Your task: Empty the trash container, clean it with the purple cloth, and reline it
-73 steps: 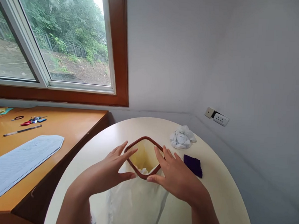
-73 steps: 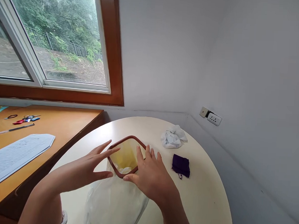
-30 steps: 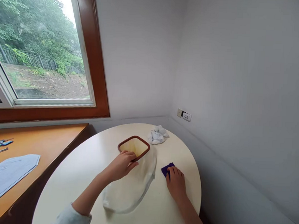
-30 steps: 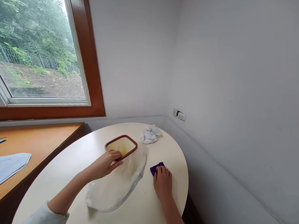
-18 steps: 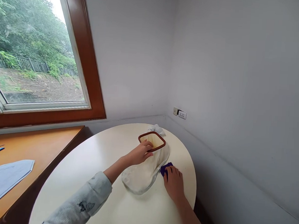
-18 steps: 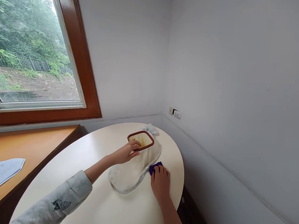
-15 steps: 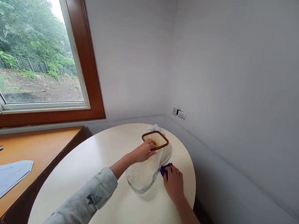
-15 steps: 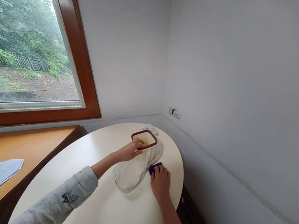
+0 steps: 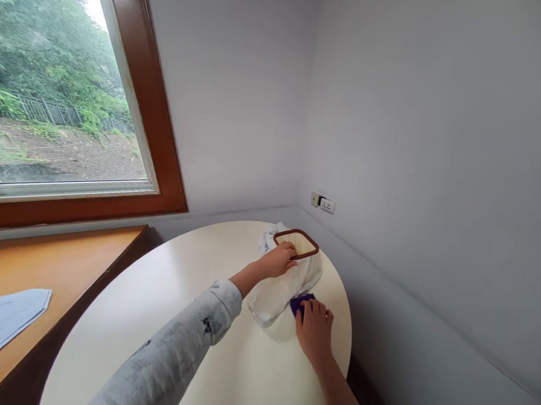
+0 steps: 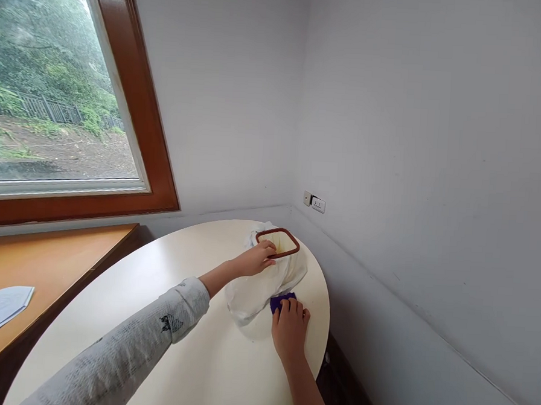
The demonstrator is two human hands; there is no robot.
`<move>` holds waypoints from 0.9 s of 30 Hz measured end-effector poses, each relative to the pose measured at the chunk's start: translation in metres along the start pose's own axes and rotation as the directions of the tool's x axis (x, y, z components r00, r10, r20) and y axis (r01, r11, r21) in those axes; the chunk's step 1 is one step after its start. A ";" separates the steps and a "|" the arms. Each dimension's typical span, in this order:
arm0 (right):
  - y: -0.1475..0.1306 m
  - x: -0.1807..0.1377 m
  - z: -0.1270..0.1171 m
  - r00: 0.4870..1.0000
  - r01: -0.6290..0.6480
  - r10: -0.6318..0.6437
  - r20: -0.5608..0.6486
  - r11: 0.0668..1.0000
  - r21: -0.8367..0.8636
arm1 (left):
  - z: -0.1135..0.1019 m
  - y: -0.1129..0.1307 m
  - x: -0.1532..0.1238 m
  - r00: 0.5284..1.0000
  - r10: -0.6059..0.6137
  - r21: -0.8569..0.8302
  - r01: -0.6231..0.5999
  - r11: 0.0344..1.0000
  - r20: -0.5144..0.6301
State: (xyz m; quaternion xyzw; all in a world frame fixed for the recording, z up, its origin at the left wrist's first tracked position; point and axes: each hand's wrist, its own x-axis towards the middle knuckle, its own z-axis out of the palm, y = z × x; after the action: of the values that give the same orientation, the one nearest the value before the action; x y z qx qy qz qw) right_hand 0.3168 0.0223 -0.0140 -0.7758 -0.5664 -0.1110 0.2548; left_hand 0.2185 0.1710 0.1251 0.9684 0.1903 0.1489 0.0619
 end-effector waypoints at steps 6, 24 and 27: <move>0.002 0.000 0.008 0.999 -0.014 0.013 -0.043 1.000 -0.021 | 0.006 -0.003 0.014 1.000 0.006 0.095 -0.005 0.995 -0.012; 0.004 0.000 0.017 0.997 -0.035 0.033 -0.068 0.999 -0.026 | -0.009 -0.011 0.008 0.997 0.055 0.189 -0.045 0.981 -0.047; 0.005 -0.001 0.017 0.998 -0.033 0.032 -0.054 0.999 -0.030 | -0.024 -0.013 -0.021 0.994 0.054 0.154 -0.039 0.987 -0.095</move>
State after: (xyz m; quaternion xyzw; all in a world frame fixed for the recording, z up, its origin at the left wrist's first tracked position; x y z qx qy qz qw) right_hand 0.3188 0.0296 -0.0302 -0.7855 -0.5448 -0.1363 0.2599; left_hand 0.1878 0.1761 0.1404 0.9660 0.1811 0.1830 -0.0248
